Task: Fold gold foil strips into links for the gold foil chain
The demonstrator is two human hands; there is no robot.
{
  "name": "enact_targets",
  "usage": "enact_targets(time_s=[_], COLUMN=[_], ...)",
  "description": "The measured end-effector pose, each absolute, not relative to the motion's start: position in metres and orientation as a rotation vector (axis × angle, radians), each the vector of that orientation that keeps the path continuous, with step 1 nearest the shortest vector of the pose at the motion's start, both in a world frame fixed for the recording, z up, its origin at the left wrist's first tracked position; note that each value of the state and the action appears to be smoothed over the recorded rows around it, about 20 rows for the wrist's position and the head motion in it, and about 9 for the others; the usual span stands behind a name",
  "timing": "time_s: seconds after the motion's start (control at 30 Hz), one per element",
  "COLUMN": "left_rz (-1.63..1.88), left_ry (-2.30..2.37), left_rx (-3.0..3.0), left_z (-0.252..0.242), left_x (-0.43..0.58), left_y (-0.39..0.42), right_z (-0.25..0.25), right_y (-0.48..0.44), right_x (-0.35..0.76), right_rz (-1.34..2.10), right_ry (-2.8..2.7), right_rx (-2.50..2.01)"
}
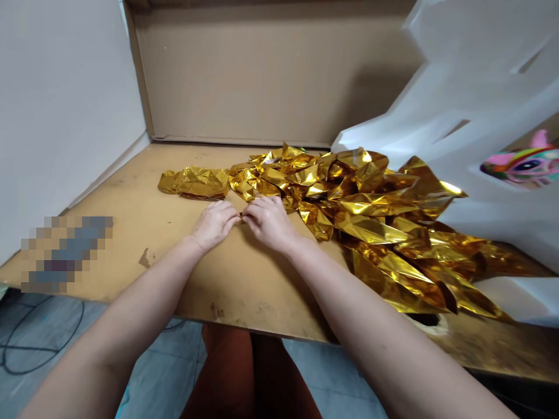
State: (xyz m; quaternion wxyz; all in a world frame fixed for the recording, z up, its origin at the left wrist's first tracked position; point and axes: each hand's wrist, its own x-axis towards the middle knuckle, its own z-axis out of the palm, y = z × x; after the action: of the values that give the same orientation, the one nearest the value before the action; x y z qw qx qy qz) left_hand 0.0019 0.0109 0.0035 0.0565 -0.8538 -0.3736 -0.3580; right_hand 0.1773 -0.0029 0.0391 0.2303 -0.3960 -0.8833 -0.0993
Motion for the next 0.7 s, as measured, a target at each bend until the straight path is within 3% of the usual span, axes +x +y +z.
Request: enact_targets(time_s=[0.2, 0.4, 0.7], left_rz=[-0.973, -0.940, -1.288], left_ry=[-1.228, -1.311, -1.504], left_rx=[-2.724, -2.829, -2.817], left_z=[0.007, 0.012, 0.012], left_x=[0.000, -0.001, -0.010], left_y=[0.014, 0.013, 0.015], right_z=[0.026, 0.018, 0.023], right_y=[0.009, 0.008, 0.010], right_x=[0.177, 0.188, 0.199], right_rz=[-0.031, -0.007, 0.152], right_ry=[-2.423, -2.390, -2.257], right_rx=[-1.034, -1.095, -1.175])
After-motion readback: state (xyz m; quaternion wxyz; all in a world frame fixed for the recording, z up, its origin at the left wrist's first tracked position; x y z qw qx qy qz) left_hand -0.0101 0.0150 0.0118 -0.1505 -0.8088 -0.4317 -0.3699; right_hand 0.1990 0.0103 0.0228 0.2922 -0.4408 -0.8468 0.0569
